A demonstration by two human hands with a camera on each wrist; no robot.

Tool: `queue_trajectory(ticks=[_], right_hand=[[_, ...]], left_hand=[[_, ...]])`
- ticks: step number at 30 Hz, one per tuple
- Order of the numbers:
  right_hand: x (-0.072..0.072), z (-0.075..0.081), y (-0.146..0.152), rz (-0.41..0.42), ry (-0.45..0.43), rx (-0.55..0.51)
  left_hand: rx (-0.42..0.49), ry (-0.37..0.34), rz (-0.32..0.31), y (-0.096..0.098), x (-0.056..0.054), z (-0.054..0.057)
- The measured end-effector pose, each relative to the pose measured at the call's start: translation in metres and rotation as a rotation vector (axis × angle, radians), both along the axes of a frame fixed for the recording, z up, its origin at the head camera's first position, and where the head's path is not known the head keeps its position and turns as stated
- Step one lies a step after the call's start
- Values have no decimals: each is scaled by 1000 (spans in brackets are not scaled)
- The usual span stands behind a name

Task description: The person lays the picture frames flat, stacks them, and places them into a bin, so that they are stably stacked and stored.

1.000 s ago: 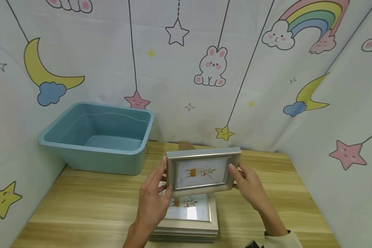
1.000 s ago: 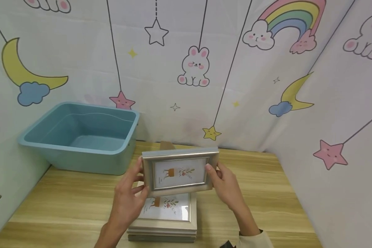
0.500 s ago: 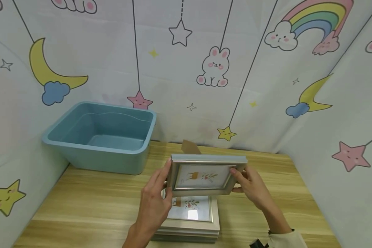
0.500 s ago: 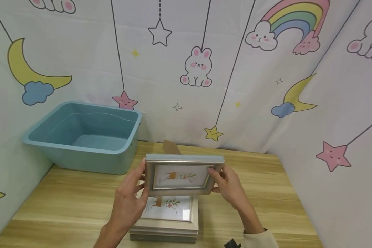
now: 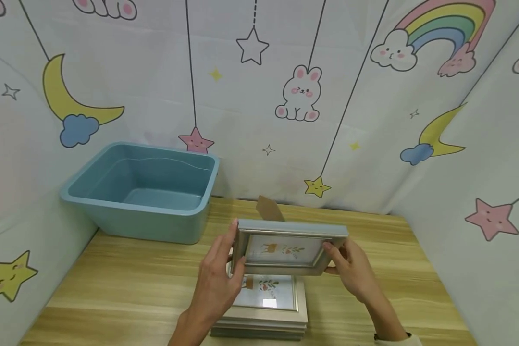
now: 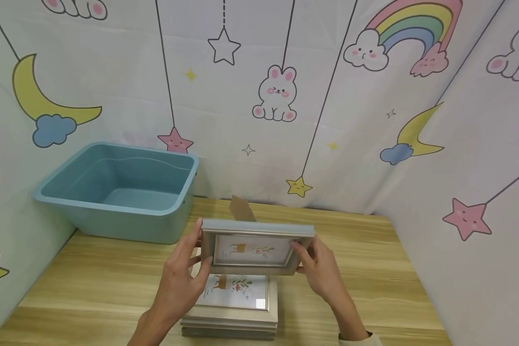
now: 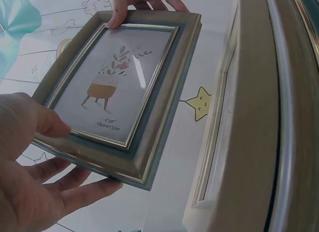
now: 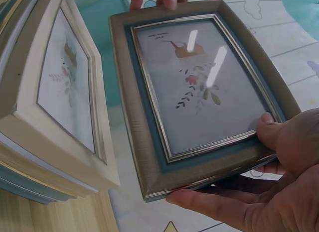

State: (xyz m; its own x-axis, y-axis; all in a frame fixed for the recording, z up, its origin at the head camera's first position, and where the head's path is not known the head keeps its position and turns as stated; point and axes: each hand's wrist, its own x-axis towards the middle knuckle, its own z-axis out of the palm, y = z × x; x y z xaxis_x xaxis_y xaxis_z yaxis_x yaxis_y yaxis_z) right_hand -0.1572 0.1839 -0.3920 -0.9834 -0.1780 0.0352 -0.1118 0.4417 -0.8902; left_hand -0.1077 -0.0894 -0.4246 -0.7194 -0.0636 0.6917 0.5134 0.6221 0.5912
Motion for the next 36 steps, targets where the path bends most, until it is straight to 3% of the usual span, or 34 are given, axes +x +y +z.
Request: queue_trajectory(ticks=[5, 12, 16, 21, 26, 29, 33, 36], right_hand=[[9, -7, -4, -31, 108, 16], [23, -18, -12, -138, 333, 36], [29, -29, -17, -144, 489, 21], [33, -41, -21, -70, 625, -52], [36, -53, -22, -16, 681, -143], [36, -60, -23, -29, 770, -145], [33, -69, -23, -12, 905, -179], [30, -74, -21, 63, 939, -287]], left_hand=[[23, -66, -43, -3, -1, 4], [125, -168, -179, -4, -4, 9], [202, -118, -246, -4, -9, 6], [266, -25, -373, -9, -17, 2], [263, -51, -551, -20, -23, 5], [230, -98, -641, -28, -25, 8], [157, -131, -734, -38, -27, 13], [95, -153, -788, -43, -28, 17]])
